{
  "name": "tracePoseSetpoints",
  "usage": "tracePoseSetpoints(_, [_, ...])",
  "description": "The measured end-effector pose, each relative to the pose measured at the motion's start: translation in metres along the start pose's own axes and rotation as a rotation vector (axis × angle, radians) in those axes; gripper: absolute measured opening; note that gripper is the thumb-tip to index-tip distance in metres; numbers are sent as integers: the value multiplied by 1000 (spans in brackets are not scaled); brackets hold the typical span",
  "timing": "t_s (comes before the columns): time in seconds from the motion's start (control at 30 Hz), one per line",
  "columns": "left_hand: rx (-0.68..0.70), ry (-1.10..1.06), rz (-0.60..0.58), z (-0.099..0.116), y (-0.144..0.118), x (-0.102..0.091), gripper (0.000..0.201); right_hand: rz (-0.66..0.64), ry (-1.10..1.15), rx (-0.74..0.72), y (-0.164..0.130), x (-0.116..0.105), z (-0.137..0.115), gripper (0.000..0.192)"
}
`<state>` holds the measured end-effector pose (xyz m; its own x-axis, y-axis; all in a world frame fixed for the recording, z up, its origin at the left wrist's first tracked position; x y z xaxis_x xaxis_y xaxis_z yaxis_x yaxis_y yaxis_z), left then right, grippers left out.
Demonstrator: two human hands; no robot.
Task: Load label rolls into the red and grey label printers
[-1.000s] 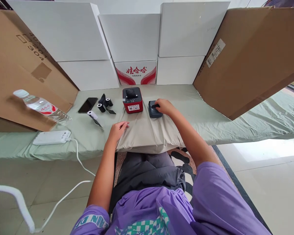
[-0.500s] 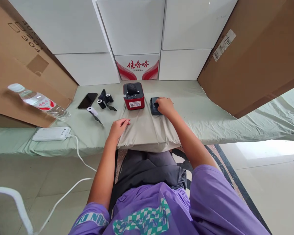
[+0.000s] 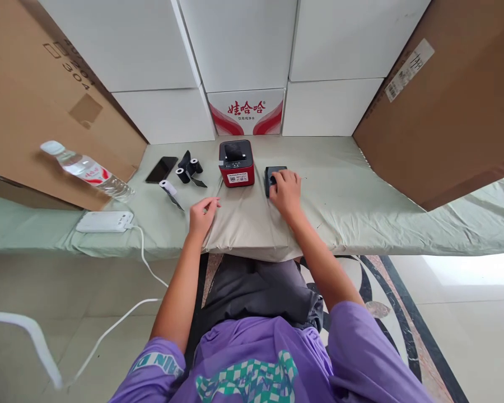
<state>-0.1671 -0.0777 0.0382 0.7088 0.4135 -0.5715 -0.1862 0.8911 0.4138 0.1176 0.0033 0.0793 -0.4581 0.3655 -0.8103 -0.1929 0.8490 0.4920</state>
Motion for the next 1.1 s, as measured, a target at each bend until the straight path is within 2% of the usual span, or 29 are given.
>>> tracePoseSetpoints(0.07, [-42, -20, 224, -11, 8, -34, 33, 130, 24, -45, -19, 3, -9, 36])
tracePoseSetpoints(0.17, [-167, 41, 525, -40, 26, -92, 31, 171, 63, -127, -32, 15, -18, 34])
tracePoseSetpoints(0.23, [-245, 108, 582, -62, 44, -120, 27, 189, 92, -127, -31, 18, -17, 39])
tracePoseSetpoints(0.33, [-399, 175, 470, -95, 72, -134, 31, 213, 134, -53, -27, 16, -9, 41])
tracePoseSetpoints(0.43, [-480, 278, 249, -111, 92, -127, 43, 169, 168, 5, -27, 15, -7, 39])
tracePoseSetpoints(0.53, [-481, 465, 62, -103, 103, -118, 42, 107, 193, 31, -29, 15, -9, 40])
tracePoseSetpoints(0.6, [-418, 561, 96, -80, 108, -118, 37, 97, 203, 45, -30, 15, -9, 41])
tracePoseSetpoints(0.67, [-279, 580, 194, -45, 113, -113, 36, 103, 206, 54, -29, 14, -8, 39])
tracePoseSetpoints(0.7, [-192, 567, 198, -26, 116, -104, 38, 106, 206, 57, -28, 14, -7, 38])
tracePoseSetpoints(0.73, [-111, 546, 161, -9, 119, -91, 40, 107, 206, 57, -28, 14, -7, 37])
tracePoseSetpoints(0.8, [18, 522, -15, 18, 124, -55, 46, 104, 205, 57, -28, 15, -7, 36])
tracePoseSetpoints(0.87, [63, 550, -166, 32, 127, -24, 48, 102, 210, 55, -28, 16, -6, 36])
tracePoseSetpoints(0.93, [54, 581, -239, 37, 131, -7, 48, 110, 218, 60, -29, 16, -4, 35])
tracePoseSetpoints(1.1, [99, 664, -257, 46, 143, -1, 43, 132, 262, 75, -29, 15, 1, 35])
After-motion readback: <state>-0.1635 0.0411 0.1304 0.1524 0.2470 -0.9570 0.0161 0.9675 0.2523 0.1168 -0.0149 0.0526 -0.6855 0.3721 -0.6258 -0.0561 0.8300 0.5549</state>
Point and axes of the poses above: each hand's wrist, its own y-axis towards the middle knuckle, its own x-axis out of the palm, z = x × y, the point moved 8 cm from there along y, towards the middle knuckle, and after that the axes turned 4 degrees about y, right-handed, at the moved point
